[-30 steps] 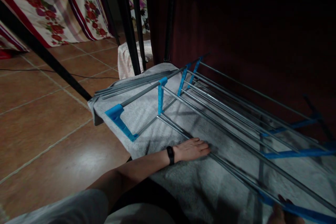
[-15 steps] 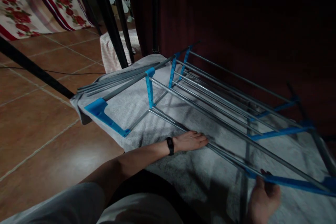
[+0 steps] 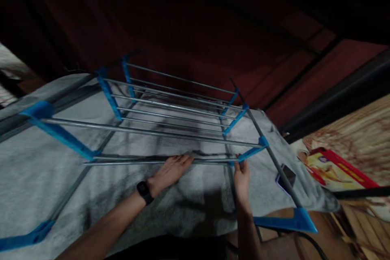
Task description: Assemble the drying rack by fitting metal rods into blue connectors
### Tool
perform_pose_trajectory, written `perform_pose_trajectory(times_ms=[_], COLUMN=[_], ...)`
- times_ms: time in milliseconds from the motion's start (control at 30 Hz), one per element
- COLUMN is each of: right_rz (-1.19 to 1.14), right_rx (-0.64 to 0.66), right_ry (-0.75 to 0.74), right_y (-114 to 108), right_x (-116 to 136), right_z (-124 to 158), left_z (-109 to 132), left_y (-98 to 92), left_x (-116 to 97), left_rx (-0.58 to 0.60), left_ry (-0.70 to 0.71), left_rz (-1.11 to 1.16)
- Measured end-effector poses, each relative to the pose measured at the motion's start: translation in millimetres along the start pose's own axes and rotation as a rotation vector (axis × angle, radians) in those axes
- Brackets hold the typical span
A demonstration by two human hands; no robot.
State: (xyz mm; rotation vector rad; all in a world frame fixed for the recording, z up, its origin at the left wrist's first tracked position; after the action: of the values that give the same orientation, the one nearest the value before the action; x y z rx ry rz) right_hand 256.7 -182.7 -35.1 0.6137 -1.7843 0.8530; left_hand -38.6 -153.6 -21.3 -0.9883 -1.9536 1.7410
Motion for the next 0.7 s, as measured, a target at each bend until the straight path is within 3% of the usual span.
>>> perform_pose_trajectory(times_ms=[433,700], right_rz=[-0.1,-0.097], right_rx=[-0.01,-0.017], right_ry=[-0.03,-0.044], right_y=[2,2], right_x=[-8,-8], right_z=[-5,-3], left_z=[-13,-19], left_y=[-26.7,-21.5], left_x=[2,10], left_rx=[-0.025,0.028], left_ry=[-0.033,-0.026], left_rz=[0.016,0.024])
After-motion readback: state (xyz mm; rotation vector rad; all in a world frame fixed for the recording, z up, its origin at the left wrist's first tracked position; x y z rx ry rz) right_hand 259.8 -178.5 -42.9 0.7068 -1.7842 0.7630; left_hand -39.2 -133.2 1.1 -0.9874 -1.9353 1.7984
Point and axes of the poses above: each hand's wrist, its own z-axis away from the middle knuckle, its own y-axis out of the palm, x = y × z, the point moved 9 cm from there along -z, towards the middle knuckle, and after that the axes turned 3 degrees about -y, right-handed, at the moved point
